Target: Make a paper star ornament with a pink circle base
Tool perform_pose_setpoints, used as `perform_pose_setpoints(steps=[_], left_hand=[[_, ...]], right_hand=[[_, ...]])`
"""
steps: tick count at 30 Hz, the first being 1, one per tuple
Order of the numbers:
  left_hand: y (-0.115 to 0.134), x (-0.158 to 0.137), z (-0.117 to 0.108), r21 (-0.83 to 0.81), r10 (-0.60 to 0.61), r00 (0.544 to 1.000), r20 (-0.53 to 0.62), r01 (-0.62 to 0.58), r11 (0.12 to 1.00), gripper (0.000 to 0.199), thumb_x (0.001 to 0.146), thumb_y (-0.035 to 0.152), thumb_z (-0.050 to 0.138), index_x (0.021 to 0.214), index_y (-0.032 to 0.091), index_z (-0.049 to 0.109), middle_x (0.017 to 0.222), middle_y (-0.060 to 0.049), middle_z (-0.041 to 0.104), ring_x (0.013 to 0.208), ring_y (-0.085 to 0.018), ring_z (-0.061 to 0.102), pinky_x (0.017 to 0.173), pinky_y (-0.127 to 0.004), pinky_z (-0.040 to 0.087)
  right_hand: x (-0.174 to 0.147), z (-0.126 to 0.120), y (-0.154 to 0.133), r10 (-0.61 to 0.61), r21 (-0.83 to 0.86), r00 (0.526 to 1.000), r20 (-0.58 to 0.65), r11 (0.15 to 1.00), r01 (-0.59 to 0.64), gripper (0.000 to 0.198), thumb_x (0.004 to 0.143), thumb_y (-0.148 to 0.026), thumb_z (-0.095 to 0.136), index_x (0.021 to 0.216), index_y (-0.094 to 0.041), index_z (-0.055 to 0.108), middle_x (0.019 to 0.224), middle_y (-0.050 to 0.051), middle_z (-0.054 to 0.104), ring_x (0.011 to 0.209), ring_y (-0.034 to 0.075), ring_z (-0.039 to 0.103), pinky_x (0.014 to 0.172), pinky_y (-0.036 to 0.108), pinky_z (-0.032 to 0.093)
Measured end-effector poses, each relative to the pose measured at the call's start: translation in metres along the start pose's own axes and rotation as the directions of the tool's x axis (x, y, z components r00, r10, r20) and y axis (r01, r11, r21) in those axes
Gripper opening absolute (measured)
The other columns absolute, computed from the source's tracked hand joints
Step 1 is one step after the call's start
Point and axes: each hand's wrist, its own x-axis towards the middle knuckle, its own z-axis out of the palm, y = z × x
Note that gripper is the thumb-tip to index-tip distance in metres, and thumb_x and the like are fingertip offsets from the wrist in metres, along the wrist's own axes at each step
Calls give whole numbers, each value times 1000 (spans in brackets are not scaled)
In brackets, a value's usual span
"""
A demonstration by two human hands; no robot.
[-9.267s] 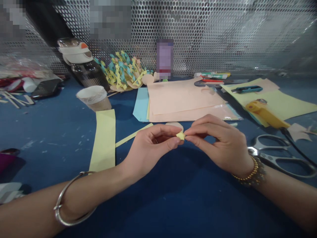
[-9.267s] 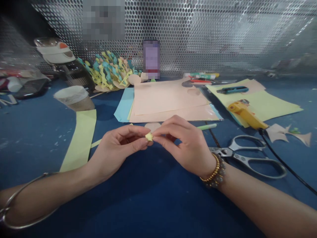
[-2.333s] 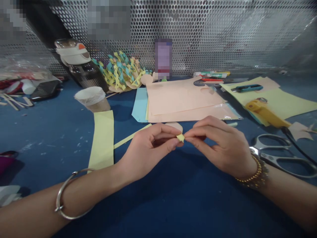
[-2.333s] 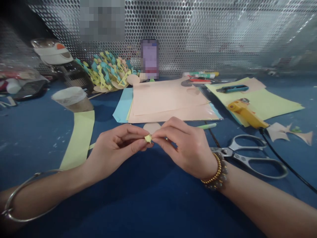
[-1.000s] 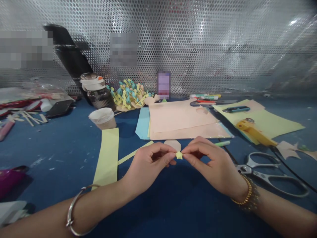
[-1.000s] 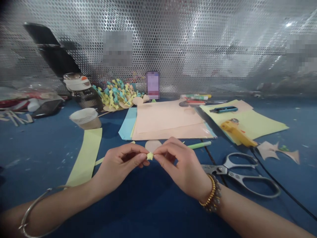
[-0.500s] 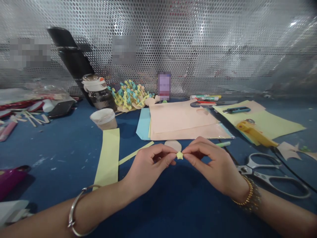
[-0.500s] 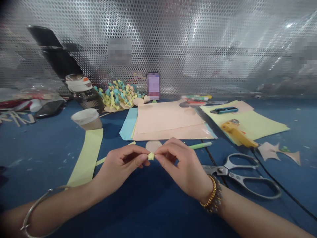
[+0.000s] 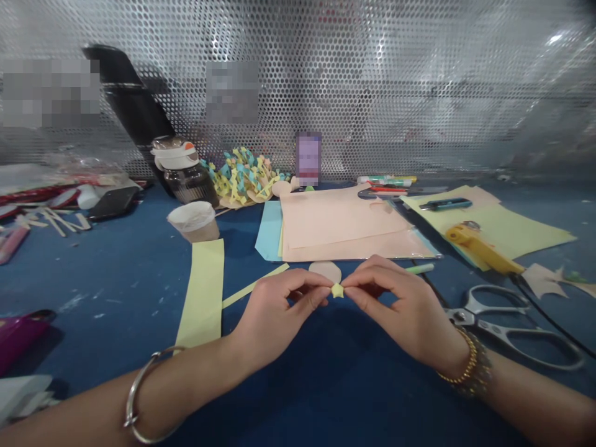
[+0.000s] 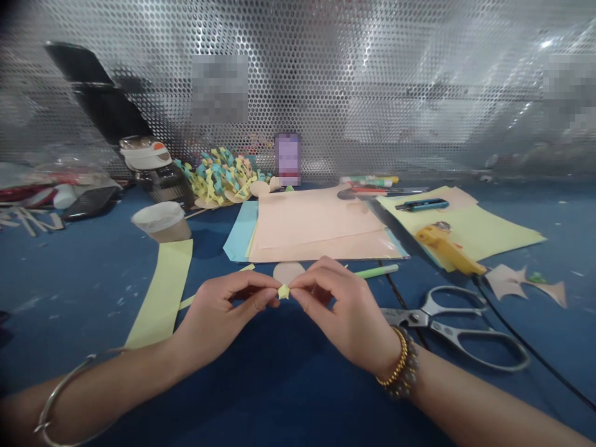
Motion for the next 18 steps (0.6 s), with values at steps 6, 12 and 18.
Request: perform_pose_setpoints(steps=[6,12,18], left_hand=[[-3,-1,2,9,8,1000,-13,-7,1000,13,86,21,59,90,23,71,71,3,72,65,-11,67,59,-20,51],[-5,-2,0,105,82,996,-34,-78,991,12,87,21,59,92,23,70,75,2,73,68,-12,68,60,-21,51],[-6,-1,1,171,181,982,-47,-171,970,13,87,18,59,92,23,69,75,3,73,68,-11,68,64,-21,52]], right_hand=[[1,-1,-1,-21,-25,1000,0,999,21,10,85,-14,60,84,-18,68,78,1,62,66,10,59,55,21,49],[0,-3,1,-56,-43,998,10,997,57,11,86,-12,60,86,-18,69,79,2,62,65,10,59,56,22,49],[-1,-3,-1,-119,-111,993,-11,987,117,11,86,-11,60,86,-16,70,79,3,63,66,10,59,57,22,48]])
